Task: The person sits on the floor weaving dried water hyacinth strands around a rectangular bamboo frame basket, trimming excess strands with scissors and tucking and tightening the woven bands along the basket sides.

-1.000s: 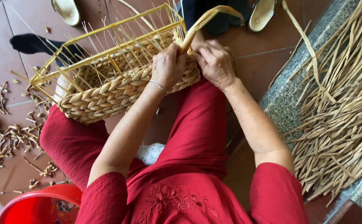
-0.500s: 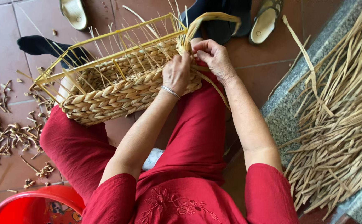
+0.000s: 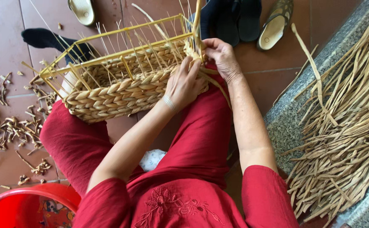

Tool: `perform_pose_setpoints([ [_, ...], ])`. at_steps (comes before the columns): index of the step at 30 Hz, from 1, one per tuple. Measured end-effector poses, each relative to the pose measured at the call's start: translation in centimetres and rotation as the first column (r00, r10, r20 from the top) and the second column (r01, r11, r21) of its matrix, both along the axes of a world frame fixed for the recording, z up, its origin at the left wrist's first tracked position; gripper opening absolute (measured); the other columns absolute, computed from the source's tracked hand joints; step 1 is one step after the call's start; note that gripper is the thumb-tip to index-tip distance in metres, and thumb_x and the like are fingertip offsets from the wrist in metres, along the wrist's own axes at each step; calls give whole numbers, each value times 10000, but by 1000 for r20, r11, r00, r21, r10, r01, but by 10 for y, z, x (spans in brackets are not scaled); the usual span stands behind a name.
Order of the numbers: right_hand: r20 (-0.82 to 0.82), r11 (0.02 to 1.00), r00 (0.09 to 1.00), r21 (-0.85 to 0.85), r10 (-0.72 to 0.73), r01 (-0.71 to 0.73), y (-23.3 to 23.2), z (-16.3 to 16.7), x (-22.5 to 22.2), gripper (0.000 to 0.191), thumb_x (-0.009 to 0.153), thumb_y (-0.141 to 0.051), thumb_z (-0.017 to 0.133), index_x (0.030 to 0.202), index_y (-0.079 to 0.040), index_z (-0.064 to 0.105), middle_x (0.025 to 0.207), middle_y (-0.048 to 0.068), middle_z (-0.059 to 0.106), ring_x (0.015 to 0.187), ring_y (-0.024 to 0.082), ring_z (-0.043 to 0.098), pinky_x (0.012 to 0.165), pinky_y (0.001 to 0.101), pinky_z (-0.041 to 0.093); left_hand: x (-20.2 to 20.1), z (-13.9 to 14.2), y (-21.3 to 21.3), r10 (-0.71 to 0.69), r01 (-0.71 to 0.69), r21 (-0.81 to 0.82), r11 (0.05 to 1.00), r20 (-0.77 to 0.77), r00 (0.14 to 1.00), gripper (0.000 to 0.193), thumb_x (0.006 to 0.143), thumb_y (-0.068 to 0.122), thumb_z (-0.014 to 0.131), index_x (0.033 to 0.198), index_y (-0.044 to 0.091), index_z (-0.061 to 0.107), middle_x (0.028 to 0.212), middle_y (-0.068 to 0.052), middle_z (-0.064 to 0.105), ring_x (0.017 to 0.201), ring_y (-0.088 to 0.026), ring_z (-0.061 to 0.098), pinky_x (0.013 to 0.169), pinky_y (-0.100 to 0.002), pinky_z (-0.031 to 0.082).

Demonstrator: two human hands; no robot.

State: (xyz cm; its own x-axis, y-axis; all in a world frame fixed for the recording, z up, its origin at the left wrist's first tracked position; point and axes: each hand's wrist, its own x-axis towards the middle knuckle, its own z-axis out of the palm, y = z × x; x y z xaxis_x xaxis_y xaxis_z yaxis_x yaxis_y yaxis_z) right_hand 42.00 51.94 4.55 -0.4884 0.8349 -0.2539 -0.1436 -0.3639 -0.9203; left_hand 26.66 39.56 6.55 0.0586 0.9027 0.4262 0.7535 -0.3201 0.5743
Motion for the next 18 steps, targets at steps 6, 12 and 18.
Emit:
perform_pose_setpoints([
  [6,-248,917,936,-372,-251,147,-13,-14,8,135,955,-94,613,1087,-82,641,883,42,695,737,144,645,666,288,533,-68,13,-123,-112,128,-214,969,83,990,224,913,83,708,1136,96,728,1295,-141,653,1100,-332,703,865,-394,605],
  [12,-180,979,977,-189,-116,81,-27,-17,6,370,1008,-403,684,1129,-53,673,875,5,674,670,81,525,575,229,386,-130,4,-180,175,-92,-382,920,189,966,168,898,5,702,1053,61,737,1063,-114,732,892,-291,741,749,-360,596],
  [18,63,939,949,-136,-310,315,-25,-29,2,283,997,-352,726,1036,-72,740,733,-64,491,624,55,419,550,236,326,-126,-13,-191,155,-57,-395,917,223,962,162,911,17,694,1065,49,730,1031,-127,733,896,-300,742,750,-358,600],
])
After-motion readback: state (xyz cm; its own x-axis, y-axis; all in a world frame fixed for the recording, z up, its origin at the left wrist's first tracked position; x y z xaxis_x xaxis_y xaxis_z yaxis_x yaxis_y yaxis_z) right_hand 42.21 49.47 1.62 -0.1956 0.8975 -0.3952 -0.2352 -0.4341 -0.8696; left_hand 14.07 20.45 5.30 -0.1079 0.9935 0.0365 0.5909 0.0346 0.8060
